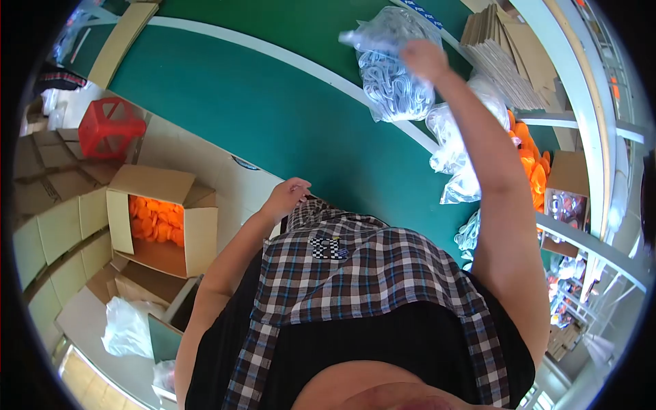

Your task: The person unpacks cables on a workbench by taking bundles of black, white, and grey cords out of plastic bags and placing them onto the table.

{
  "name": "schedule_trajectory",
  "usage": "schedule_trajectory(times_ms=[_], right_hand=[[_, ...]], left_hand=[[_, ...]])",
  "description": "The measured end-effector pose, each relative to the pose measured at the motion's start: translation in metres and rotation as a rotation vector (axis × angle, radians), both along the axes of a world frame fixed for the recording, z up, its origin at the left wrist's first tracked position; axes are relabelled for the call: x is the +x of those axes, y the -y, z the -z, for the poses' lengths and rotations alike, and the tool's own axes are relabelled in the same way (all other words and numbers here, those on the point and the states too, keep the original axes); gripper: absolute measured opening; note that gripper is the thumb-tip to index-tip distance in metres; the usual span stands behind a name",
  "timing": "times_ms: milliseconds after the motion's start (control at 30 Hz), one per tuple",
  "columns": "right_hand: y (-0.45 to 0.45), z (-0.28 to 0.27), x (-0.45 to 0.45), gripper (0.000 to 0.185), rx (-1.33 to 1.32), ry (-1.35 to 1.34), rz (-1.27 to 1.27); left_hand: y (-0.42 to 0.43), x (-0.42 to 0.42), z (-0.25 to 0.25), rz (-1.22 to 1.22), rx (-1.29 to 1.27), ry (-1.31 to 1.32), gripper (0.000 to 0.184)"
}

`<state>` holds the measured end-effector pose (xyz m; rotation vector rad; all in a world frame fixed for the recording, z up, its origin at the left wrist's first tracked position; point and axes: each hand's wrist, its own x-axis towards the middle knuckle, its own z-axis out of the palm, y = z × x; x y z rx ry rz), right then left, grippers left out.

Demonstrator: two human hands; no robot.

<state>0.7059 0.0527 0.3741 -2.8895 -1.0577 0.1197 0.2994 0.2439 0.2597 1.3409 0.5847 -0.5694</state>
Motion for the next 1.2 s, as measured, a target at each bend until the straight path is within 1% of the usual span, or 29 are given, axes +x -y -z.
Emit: schedule_trajectory(times_ms=[67, 100, 133, 233, 300, 333, 400, 467, 500, 567, 600, 733, 767, 800, 900, 933, 967, 1000, 1067, 1100, 1200], right_hand=[[0.019, -0.048, 0.013, 0.031, 0.334, -0.11, 0.093], [0.032, -0.069, 0.012, 0.031, 0.481, -0.175, 0.192], [0.043, -0.088, 0.007, 0.032, 0.631, -0.236, 0.289], [0.068, -0.137, -0.051, 0.027, 0.844, -0.16, 0.248], [0.08, -0.171, -0.098, 0.025, 0.911, -0.262, 0.379], [0.086, -0.18, -0.117, 0.025, 0.917, -0.249, 0.402], [0.096, -0.192, -0.152, 0.024, 1.037, -0.359, 0.355], [0.101, -0.191, -0.178, 0.027, 1.044, -0.409, 0.423], [0.107, -0.186, -0.188, 0.027, 1.057, -0.388, 0.455], [0.123, -0.168, -0.206, 0.031, 1.067, -0.484, 0.569], [0.132, -0.158, -0.216, 0.031, 1.083, -0.473, 0.596], [0.169, -0.12, -0.264, 0.032, 1.11, -0.612, 0.636], [0.175, -0.12, -0.273, 0.032, 1.123, -0.605, 0.656], [0.182, -0.119, -0.281, 0.031, 1.171, -0.592, 0.664], [0.197, -0.123, -0.298, 0.027, 1.321, -0.55, 0.663], [0.197, -0.129, -0.302, 0.027, 1.339, -0.531, 0.605], [0.194, -0.135, -0.306, 0.027, 1.354, -0.512, 0.542], [0.197, -0.135, -0.311, 0.027, 1.367, -0.507, 0.536], [0.201, -0.136, -0.322, 0.022, 1.259, -0.549, 0.396], [0.209, -0.13, -0.329, 0.022, 1.271, -0.549, 0.393], [0.219, -0.093, -0.337, 0.019, 1.103, -0.178, 0.116]], left_hand=[[-0.014, 0.008, -0.004, 0.014, 0.038, 0.058, 0.029], [-0.019, 0.015, -0.011, 0.032, 0.038, 0.061, 0.029], [-0.023, 0.027, -0.024, 0.013, 0.063, 0.168, 0.027], [-0.025, 0.068, -0.076, -0.054, 0.123, 0.483, 0.025], [-0.018, 0.096, -0.116, -0.014, 0.14, 0.669, 0.026], [-0.011, 0.11, -0.132, 0.012, 0.133, 0.672, 0.026], [0.011, 0.137, -0.154, 0.202, 0.065, 0.914, 0.03], [0.04, 0.153, -0.155, 0.358, -0.033, 0.915, 0.032], [0.053, 0.151, -0.152, 0.395, -0.047, 0.918, 0.032], [0.075, 0.144, -0.139, 0.488, -0.047, 0.893, 0.029], [0.086, 0.144, -0.134, 0.52, -0.055, 0.889, 0.029], [0.134, 0.145, -0.115, 0.404, -0.111, 0.907, 0.016], [0.143, 0.144, -0.124, 0.427, -0.117, 0.903, 0.016], [0.151, 0.145, -0.133, 0.484, -0.084, 0.841, 0.015], [0.178, 0.152, -0.186, 0.635, 0.037, 0.665, 0.018], [0.188, 0.152, -0.202, 0.648, 0.046, 0.665, 0.018], [0.198, 0.154, -0.22, 0.681, 0.106, 0.683, 0.02], [0.209, 0.154, -0.237, 0.711, 0.17, 0.704, 0.022], [0.225, 0.151, -0.257, 0.78, 0.295, 0.736, 0.026], [0.233, 0.144, -0.254, 0.786, 0.306, 0.733, 0.026], [0.234, 0.119, -0.221, 0.732, 0.283, 0.428, 0.025]])
